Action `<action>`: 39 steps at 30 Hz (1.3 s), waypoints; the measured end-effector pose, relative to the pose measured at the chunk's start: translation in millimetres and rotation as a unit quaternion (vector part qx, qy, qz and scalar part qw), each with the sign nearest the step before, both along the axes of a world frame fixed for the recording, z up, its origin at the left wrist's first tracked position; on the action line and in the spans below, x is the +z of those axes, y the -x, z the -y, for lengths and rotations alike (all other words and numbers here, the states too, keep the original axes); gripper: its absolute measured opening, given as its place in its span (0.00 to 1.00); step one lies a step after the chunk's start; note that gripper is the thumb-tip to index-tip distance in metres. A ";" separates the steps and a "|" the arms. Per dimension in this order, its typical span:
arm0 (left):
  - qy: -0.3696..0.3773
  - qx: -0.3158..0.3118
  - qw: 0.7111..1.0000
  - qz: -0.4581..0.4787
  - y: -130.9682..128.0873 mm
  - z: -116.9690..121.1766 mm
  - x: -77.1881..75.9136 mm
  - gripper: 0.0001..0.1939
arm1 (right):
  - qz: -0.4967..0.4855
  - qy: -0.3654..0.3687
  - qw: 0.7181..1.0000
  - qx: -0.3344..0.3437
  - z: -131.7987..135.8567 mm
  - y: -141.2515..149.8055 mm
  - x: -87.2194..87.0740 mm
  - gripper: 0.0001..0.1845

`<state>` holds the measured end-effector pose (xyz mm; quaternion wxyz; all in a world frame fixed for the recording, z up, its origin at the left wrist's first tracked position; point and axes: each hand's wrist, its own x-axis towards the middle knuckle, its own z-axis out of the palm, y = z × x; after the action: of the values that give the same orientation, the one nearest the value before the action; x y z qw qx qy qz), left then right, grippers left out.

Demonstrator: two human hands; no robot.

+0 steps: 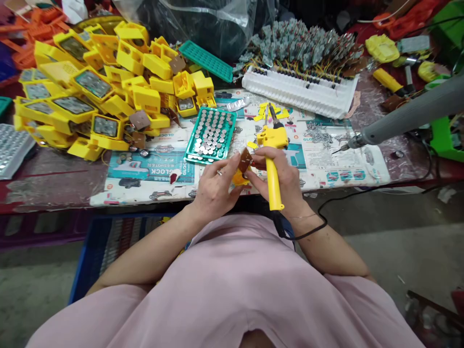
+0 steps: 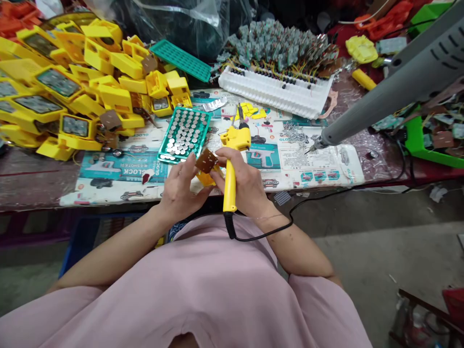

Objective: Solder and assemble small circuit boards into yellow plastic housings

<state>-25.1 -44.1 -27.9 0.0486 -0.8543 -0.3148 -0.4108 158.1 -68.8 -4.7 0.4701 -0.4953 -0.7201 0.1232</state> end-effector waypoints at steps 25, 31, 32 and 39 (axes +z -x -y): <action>0.125 0.000 0.992 0.025 0.2 -2.9 -13.2 0.45 | -0.038 0.057 0.997 -0.036 -6.7 13.4 -24.5 0.15; 0.293 -0.023 0.953 0.072 3.1 -3.2 -0.7 0.53 | -0.110 0.124 0.986 -0.027 -5.5 13.7 -26.4 0.16; 0.294 -0.021 0.953 0.067 2.8 -3.8 1.0 0.54 | -0.113 0.126 0.985 -0.026 -5.4 13.7 -25.4 0.16; 0.244 -0.003 0.970 0.022 0.8 -4.9 4.3 0.52 | -0.179 0.174 0.968 -0.013 -8.7 10.0 -24.7 0.21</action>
<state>-26.0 -39.2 -23.6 -0.1693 -0.8320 -0.4041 -0.3402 148.1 -60.1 -29.4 0.4999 -0.5488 -0.5850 0.3268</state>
